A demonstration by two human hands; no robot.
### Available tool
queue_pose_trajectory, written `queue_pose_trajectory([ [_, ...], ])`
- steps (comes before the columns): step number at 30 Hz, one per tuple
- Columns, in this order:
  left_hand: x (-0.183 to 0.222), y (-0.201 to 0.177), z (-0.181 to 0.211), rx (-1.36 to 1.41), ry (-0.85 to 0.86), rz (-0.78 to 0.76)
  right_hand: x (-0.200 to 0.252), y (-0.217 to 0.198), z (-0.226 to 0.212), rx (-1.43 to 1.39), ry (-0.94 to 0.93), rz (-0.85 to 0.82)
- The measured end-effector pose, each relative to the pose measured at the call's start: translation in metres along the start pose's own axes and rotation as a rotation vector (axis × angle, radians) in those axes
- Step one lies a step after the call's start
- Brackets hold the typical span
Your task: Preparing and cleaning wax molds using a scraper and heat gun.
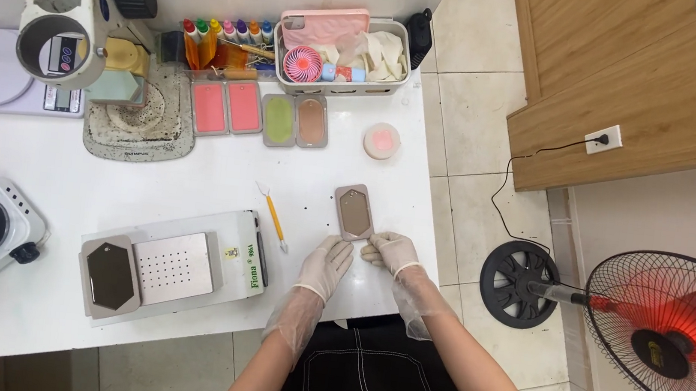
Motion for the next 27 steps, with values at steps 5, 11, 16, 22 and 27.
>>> queue_pose_trajectory([
  [5,-0.002,0.008,0.008,-0.024,0.044,-0.001,-0.007,-0.001,-0.006,0.004,0.014,-0.026],
  [11,-0.007,0.021,0.023,-0.014,0.065,0.012,-0.017,0.001,-0.029,0.018,0.022,-0.058],
  [16,-0.016,0.032,0.033,-0.013,0.059,0.022,-0.038,0.000,-0.037,0.013,0.009,-0.067],
  [22,-0.018,0.049,0.047,0.031,0.073,0.031,-0.059,-0.001,-0.046,-0.031,0.010,-0.057],
  [27,-0.022,0.057,0.059,0.025,0.105,0.011,-0.059,0.005,-0.068,-0.023,0.019,-0.063],
])
Point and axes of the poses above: each hand's wrist, its own x-axis away from the middle knuckle, its own y-axis out of the palm, z = x × y, the point moved 5 cm from there along -x, towards the middle knuckle, and after that the axes turned 11 degrees about -y, right-handed, at the moved point
